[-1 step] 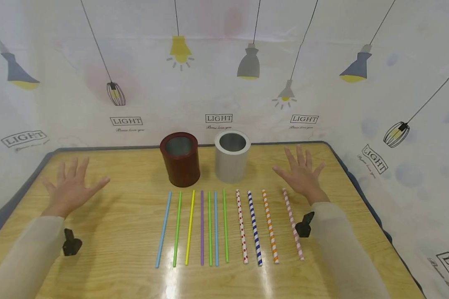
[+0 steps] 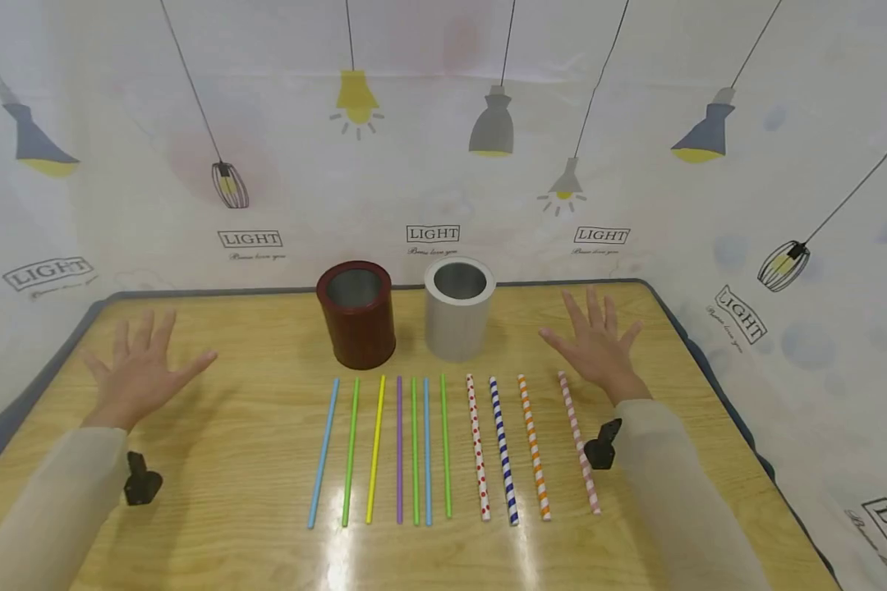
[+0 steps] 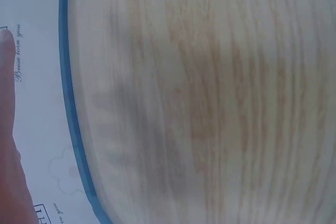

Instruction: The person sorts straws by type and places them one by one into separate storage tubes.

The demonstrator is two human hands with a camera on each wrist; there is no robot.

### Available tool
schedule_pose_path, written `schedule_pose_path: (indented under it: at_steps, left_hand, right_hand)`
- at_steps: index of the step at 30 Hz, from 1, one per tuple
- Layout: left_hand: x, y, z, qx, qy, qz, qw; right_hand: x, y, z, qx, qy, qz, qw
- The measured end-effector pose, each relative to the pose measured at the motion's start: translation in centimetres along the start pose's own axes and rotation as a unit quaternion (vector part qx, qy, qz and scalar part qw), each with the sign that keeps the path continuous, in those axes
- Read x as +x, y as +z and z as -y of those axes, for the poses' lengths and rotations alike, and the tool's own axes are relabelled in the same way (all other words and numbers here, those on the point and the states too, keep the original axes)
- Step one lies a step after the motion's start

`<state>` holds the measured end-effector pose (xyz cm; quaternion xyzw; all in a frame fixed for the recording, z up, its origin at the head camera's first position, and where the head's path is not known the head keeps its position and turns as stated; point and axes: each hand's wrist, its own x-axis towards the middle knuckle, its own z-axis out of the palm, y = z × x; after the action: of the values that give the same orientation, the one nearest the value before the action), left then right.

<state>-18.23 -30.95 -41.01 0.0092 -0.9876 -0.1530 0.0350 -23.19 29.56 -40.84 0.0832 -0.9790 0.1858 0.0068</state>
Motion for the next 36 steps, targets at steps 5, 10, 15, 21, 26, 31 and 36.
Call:
schedule_pose_path:
  at_steps: [5, 10, 15, 21, 26, 31, 36]
  left_hand:
    - [0.2, 0.2, -0.2, 0.003, 0.005, 0.005, 1.0]
    - [0.6, 0.7, -0.7, -0.014, 0.023, -0.005, 0.9996]
    - [1.8, -0.2, -4.3, -0.166, 0.033, -0.013, 0.9856]
    - [4.2, -1.2, -10.6, -0.42, -0.013, 0.029, 0.9068]
    - [5.8, -1.0, -13.7, -0.521, -0.056, 0.04, 0.8505]
    - [7.0, -0.5, -15.5, -0.564, -0.068, 0.054, 0.8212]
    - [7.5, 0.0, -16.7, -0.569, -0.064, 0.056, 0.818]
  right_hand:
    - [-0.4, 0.2, -0.6, 0.003, -0.001, -0.002, 1.0]
    - [-0.8, 0.3, -0.9, 0.016, 0.001, 0.001, 0.9999]
    - [-1.5, 0.1, 0.6, 0.068, -0.019, 0.004, 0.9975]
    - [-2.8, 1.0, 5.3, 0.178, -0.037, 0.033, 0.9829]
    - [-3.5, 2.8, 8.7, 0.234, -0.049, 0.055, 0.9695]
    - [-3.6, 5.4, 11.6, 0.291, -0.018, 0.074, 0.9538]
    - [-3.4, 7.8, 13.7, 0.338, 0.046, 0.079, 0.9368]
